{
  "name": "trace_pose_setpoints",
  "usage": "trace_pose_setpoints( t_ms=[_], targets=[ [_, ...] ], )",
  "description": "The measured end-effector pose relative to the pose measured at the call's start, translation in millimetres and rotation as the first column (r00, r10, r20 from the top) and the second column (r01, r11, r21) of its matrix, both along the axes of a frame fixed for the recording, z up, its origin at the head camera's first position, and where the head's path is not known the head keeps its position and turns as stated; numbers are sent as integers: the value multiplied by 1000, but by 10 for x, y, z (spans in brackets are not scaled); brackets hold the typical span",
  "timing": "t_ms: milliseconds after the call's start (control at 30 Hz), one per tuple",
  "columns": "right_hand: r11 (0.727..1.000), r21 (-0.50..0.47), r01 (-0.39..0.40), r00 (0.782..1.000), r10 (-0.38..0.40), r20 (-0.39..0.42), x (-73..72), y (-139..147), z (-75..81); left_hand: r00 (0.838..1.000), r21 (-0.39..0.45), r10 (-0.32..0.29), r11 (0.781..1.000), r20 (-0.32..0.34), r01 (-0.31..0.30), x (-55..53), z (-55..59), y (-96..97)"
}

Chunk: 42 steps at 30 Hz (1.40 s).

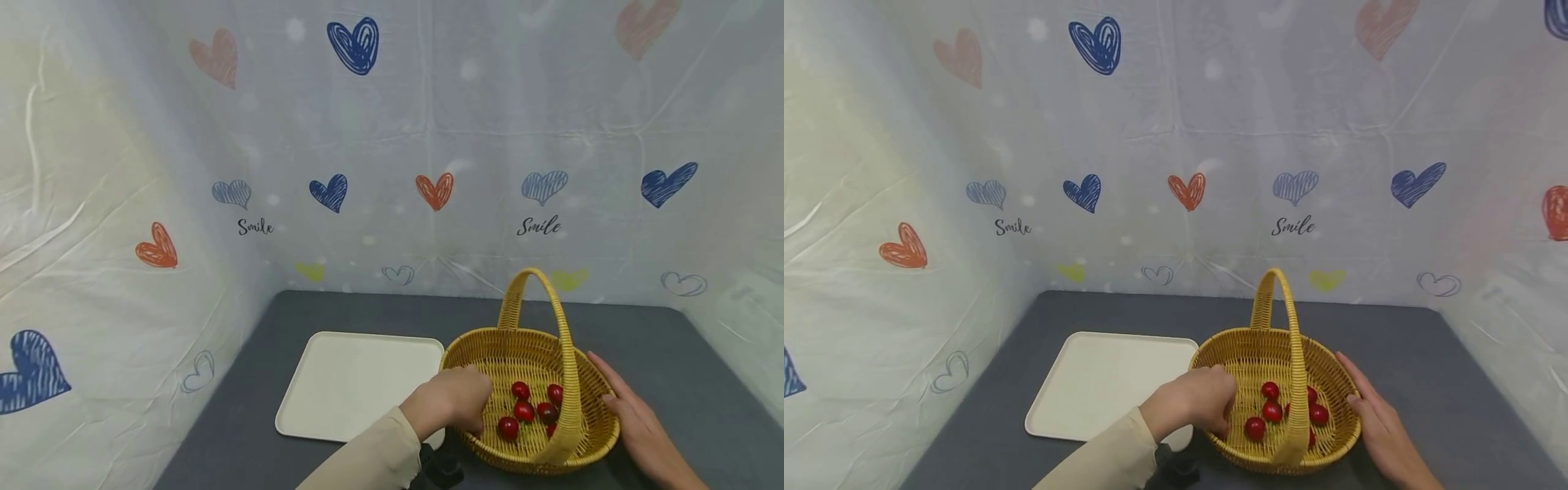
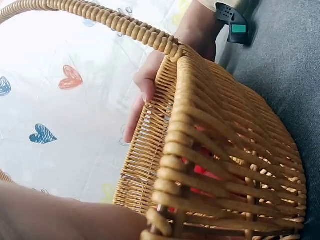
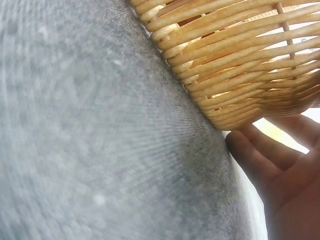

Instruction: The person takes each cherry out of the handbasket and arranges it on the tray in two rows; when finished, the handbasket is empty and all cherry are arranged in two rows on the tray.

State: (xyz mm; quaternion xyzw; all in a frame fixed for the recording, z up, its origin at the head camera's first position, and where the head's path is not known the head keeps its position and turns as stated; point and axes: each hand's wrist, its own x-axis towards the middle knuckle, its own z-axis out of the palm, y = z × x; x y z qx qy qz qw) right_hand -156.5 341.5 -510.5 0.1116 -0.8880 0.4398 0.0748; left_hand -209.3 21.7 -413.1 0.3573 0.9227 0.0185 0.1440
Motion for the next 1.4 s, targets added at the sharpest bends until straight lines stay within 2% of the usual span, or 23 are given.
trace_pose_setpoints(
  t_ms=[100, 200, 300, 433, 567, 700, 833, 900, 1167, 1400],
  targets=[
    [1000, 0, 3, 1000, -3, 10, 4, 3, 3, 1000, 15, -23, 1000, 4, 22, -7, -17, 4],
    [1000, 7, 8, 1000, -8, 13, 10, 8, 5, 998, 78, -58, 995, 23, 56, -22, -37, -17],
    [1000, 16, 13, 1000, -13, 16, 12, 5, 5, 995, 150, -91, 985, 30, 86, -48, -67, -42],
    [1000, 14, 14, 1000, -14, 20, 15, -2, 2, 992, 213, -123, 970, 6, 119, -82, -117, -59],
    [1000, 1, 14, 1000, -14, 19, 25, -10, 1, 993, 249, -113, 962, -19, 114, -94, -155, -59],
    [1000, -9, 11, 1000, -11, 21, 28, -13, 7, 998, 298, -57, 952, -25, 62, -93, -191, -63],
    [1000, 4, 24, 999, -24, 29, 23, 2, 12, 1000, 378, -10, 926, -13, 15, -94, -230, -62],
    [999, 15, 33, 999, -33, 31, 19, 16, 15, 1000, 417, -5, 909, -22, 13, -92, -245, -58],
    [999, 24, 28, 1000, -27, -7, 24, 34, 0, 990, 536, -48, 837, -135, 114, -91, -314, -96],
    [999, 22, 30, 999, -30, -18, 32, 17, -17, 995, 588, -11, 807, -96, 66, -71, -311, -121]
  ],
)
